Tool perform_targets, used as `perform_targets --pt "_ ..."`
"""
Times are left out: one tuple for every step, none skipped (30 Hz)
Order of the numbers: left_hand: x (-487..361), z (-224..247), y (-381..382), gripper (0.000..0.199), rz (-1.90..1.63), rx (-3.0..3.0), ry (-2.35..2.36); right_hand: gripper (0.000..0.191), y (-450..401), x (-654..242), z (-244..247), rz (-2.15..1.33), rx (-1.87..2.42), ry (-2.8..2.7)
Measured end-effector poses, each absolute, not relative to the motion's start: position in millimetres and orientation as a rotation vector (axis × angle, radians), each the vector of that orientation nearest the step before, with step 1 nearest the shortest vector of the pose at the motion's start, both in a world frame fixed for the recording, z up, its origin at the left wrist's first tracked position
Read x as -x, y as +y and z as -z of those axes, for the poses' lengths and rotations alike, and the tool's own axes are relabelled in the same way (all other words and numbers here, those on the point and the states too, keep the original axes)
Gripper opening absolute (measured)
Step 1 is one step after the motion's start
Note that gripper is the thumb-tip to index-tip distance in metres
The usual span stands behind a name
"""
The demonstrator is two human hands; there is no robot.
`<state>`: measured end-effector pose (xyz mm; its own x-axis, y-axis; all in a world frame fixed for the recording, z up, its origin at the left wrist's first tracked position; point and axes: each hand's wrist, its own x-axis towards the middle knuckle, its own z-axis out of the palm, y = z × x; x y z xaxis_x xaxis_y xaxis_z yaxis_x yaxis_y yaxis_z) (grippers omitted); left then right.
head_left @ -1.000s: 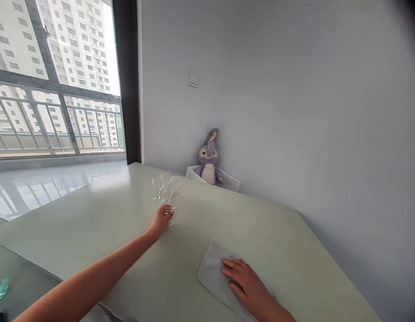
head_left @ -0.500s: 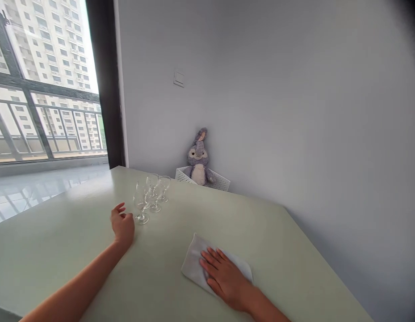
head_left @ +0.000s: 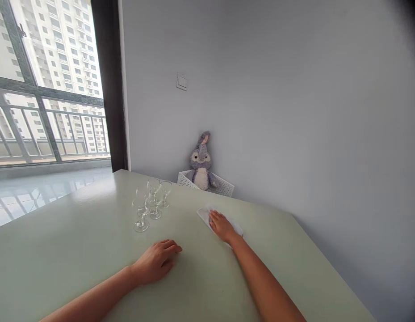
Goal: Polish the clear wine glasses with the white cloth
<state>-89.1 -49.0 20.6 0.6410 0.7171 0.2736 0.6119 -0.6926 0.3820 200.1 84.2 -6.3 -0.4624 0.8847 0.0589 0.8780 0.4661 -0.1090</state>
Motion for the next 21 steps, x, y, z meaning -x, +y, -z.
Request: perform_targets --pt "91.0 -22.0 -47.7 0.038 -0.583 -2.580 1.103 0.052 93.5 -214.1 7.3 -0.071 1.626 -2.563" --pt "92.9 -23.0 -46.7 0.035 -0.574 -2.559 1.117 0.052 101.3 -230.1 8.3 -0.046 1.689 -2.524" --pt "94.4 -23.5 -46.0 0.033 -0.568 -2.545 1.126 0.051 107.3 -248.0 9.2 -0.021 1.756 -2.483" --pt "95.5 -23.6 -45.6 0.031 -0.568 -2.536 1.135 0.051 111.2 -267.6 10.1 0.000 1.823 -2.441" --pt "96.1 -23.3 -45.4 0.029 -0.570 -2.530 1.144 0.051 112.9 -288.7 11.1 0.021 1.895 -2.391" --pt "96.3 -22.7 -45.3 0.027 -0.572 -2.526 1.152 0.052 111.9 -311.2 11.9 0.040 1.969 -2.337" --pt "96.3 -21.9 -45.2 0.026 -0.576 -2.522 1.160 0.052 108.2 -334.6 12.4 0.055 2.042 -2.282" --pt "96.1 -20.8 -45.1 0.025 -0.581 -2.517 1.168 0.052 101.6 -358.4 12.7 0.068 2.119 -2.219" --pt "96.1 -19.5 -44.8 0.025 -0.585 -2.511 1.175 0.052 92.2 -382.1 12.5 0.085 2.191 -2.151" --pt "96.2 -18.2 -44.5 0.025 -0.590 -2.501 1.185 0.051 80.3 -405.0 11.8 0.098 2.258 -2.084" --pt "96.4 -16.7 -44.0 0.025 -0.593 -2.491 1.197 0.049 66.2 -426.5 11.0 0.112 2.318 -2.017" --pt "96.8 -15.3 -43.4 0.025 -0.595 -2.480 1.210 0.049 50.5 -446.1 10.0 0.128 2.375 -1.948" --pt "97.3 -13.9 -42.7 0.025 -0.596 -2.472 1.220 0.048 34.0 -463.4 9.5 0.144 2.424 -1.885" --pt "97.8 -12.6 -42.0 0.025 -0.598 -2.467 1.225 0.048 17.0 -478.3 9.7 0.158 2.467 -1.829" --pt "98.3 -11.4 -41.3 0.025 -0.601 -2.465 1.227 0.049 0.3 -490.7 11.2 0.172 2.504 -1.779" --pt "98.5 -10.5 -40.7 0.025 -0.605 -2.465 1.226 0.049 -15.7 -500.7 14.1 0.186 2.534 -1.735" --pt "98.6 -9.9 -40.2 0.025 -0.606 -2.466 1.226 0.050 -30.8 -508.7 18.7 0.199 2.561 -1.699" --pt "98.5 -9.6 -39.8 0.025 -0.605 -2.468 1.227 0.051 -45.0 -514.7 24.7 0.212 2.586 -1.666" --pt "98.1 -9.7 -39.5 0.025 -0.600 -2.470 1.230 0.054 -58.1 -518.7 31.9 0.221 2.605 -1.643" --pt "97.6 -10.2 -39.4 0.025 -0.594 -2.473 1.235 0.057 -70.2 -520.6 39.7 0.226 2.614 -1.635" --pt "97.1 -11.0 -39.4 0.025 -0.588 -2.476 1.241 0.060 -81.3 -520.1 47.5 0.229 2.612 -1.637"
